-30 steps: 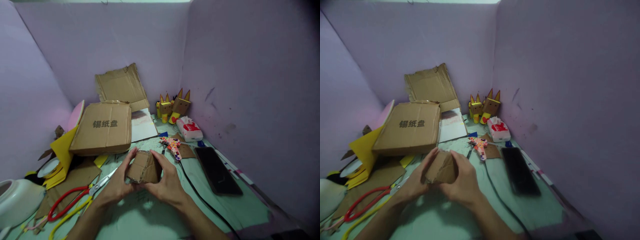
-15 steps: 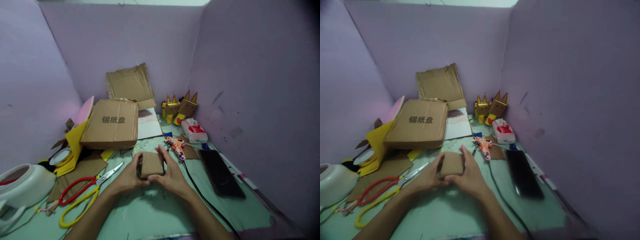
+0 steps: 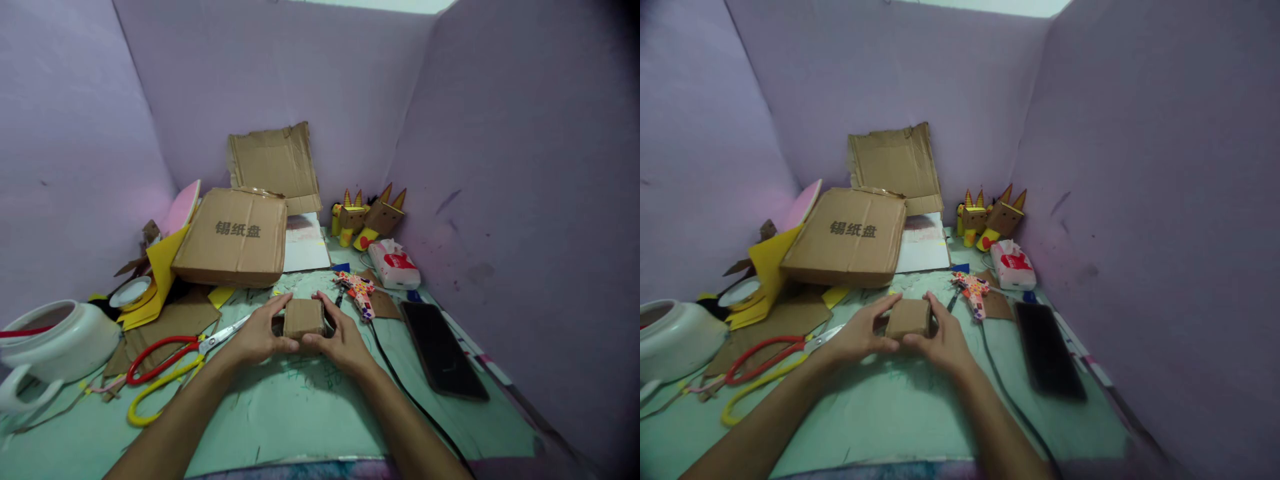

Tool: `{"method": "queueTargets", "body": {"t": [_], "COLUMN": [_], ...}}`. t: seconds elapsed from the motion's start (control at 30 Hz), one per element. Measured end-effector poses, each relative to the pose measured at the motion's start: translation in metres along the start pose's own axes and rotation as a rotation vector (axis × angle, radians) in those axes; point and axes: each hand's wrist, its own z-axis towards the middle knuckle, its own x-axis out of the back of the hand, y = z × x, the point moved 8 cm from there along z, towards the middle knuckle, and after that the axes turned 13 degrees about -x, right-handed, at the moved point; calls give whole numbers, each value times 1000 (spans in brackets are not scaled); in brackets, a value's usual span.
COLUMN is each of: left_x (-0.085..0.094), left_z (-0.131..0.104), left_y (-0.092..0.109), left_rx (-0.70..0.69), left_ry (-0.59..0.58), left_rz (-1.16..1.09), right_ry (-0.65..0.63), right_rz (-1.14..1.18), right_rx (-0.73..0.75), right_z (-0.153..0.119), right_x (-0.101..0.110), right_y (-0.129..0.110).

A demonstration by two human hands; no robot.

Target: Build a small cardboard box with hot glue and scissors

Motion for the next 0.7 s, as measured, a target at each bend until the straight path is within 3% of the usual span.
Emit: {"method": "queueTargets", "body": {"t": [0.23,0.4,0.5,0.7], "left_x": [0,-10,-10,-7], "left_z": [1,-4,-4,-4], "left_y": [14,11,11,11], "left_rx": [-66,21,23,15], "left_ry": [-2,-100,-100,-83], "left_rz": [26,-186,-279,-207], "right_ry": [-47,-54,-37,0], "right_rz": [-107,-94,-87,-94], "right_rx": [11,-4,24,25], "right_z": [-5,-8,-8,-4], "right_x": [-7,-11,-8,1], "right_y": [-2,4,4,6]}}
